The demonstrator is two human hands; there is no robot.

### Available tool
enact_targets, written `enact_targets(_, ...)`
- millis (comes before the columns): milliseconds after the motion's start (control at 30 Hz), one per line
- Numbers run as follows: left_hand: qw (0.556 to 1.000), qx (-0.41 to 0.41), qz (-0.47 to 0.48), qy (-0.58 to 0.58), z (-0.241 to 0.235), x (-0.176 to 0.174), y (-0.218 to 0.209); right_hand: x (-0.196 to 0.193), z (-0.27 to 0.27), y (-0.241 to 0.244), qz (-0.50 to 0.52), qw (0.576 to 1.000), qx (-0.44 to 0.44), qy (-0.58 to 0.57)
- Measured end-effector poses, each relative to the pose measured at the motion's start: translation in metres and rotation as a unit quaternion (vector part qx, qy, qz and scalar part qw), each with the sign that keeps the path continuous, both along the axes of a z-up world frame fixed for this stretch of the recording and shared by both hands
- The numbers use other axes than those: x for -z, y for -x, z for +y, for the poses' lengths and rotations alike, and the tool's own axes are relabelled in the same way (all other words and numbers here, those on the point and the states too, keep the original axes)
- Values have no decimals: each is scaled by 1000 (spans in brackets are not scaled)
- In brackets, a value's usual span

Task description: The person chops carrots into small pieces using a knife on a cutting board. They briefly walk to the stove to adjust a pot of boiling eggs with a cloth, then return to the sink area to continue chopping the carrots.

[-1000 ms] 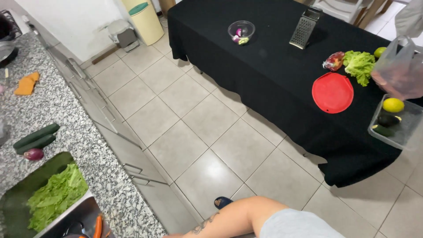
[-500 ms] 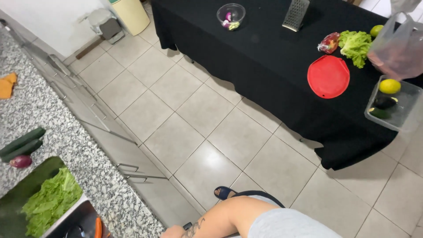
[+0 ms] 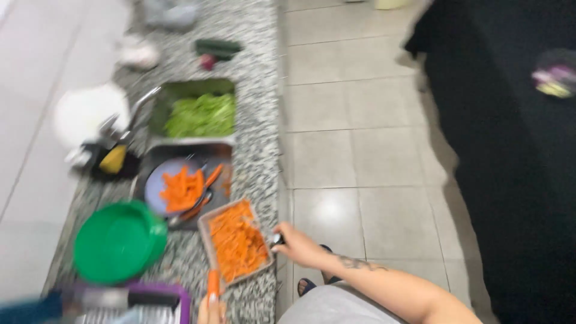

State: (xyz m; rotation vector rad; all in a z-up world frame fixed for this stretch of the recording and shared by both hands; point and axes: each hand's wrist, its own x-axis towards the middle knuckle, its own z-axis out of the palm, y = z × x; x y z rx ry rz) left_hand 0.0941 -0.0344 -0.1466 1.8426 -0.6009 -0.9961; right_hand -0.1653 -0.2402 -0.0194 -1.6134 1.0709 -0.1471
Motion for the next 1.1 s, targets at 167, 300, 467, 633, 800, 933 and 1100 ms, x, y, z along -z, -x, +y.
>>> enact_targets(167,991,-58,-30,-119,-27,-133,75,-17,-2,9,-102,992,-45,53)
enact_targets(300,999,-3,-3,-46,-31,-157,88,-60,10,-3,-80,984,-80,136)
enact_targets(467,999,15,-38,25,-35,-172,96,-51,30,-17,-123,929,-183,297)
enact_targets(633,996,47,-12,68,-31,-173,94,-41,29,-20,-140,878,-215,403)
enact_targets(800,996,64,-10,53,-24,-184,93,-40,20,-21,-129,852,-250,441)
enact_targets(933,995,35,71,56,-23,-177,93,-31,-5,-23,-61,918,-190,342)
enact_targets(1100,969,-33,229,90,-30,-153,90,-28,13,-20,-74,940,-162,291)
